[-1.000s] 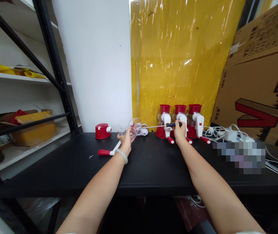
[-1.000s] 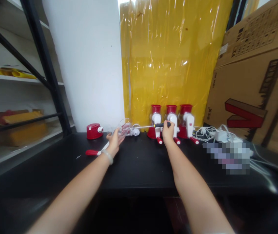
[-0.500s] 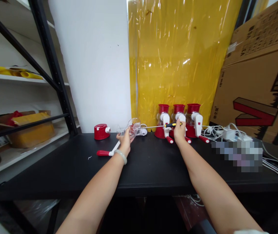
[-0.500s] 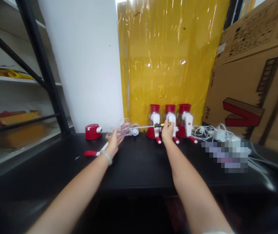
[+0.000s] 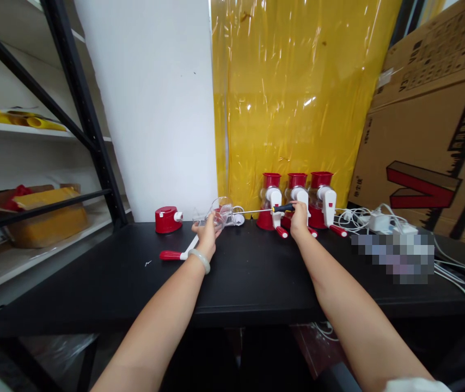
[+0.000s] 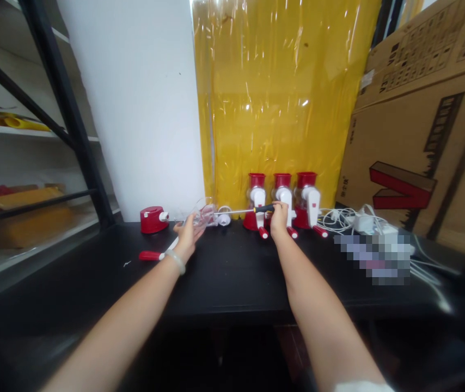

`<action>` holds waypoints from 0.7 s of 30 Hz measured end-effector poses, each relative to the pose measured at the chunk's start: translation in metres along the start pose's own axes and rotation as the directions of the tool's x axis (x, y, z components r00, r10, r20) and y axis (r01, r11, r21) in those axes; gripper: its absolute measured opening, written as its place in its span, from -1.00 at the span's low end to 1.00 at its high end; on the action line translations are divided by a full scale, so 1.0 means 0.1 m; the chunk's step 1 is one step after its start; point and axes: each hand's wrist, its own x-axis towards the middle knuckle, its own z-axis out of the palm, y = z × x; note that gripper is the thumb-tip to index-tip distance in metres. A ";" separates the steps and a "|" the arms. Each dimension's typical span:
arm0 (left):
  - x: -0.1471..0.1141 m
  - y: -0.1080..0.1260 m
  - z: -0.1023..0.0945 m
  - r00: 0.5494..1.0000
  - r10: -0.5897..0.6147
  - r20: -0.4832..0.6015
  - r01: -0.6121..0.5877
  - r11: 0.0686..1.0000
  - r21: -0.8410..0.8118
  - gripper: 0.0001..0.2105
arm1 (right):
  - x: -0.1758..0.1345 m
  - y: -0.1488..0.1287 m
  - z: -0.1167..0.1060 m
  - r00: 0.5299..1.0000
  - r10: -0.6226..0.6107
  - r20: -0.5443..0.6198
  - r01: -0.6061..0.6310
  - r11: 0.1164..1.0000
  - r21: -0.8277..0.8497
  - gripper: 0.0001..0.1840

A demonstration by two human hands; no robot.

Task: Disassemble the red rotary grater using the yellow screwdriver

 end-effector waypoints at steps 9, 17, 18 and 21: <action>0.02 0.01 0.00 1.000 -0.004 -0.029 0.004 1.000 -0.015 -0.24 | 0.01 0.00 -0.05 0.990 -0.136 0.036 0.141 0.958 -0.252 -0.60; 0.01 -0.01 0.01 1.000 -0.001 -0.015 0.001 1.000 0.006 -0.26 | 0.02 0.00 0.01 0.996 0.050 0.080 -0.063 0.982 0.179 -0.63; 0.00 -0.01 0.01 1.000 0.002 -0.015 -0.002 1.000 0.009 -0.26 | 0.02 0.00 0.01 0.995 0.052 0.086 -0.069 0.976 0.205 -0.62; -0.02 -0.01 0.01 1.000 0.006 -0.007 -0.005 1.000 0.020 -0.25 | 0.02 0.02 0.00 0.994 0.069 0.088 -0.086 0.974 0.212 -0.58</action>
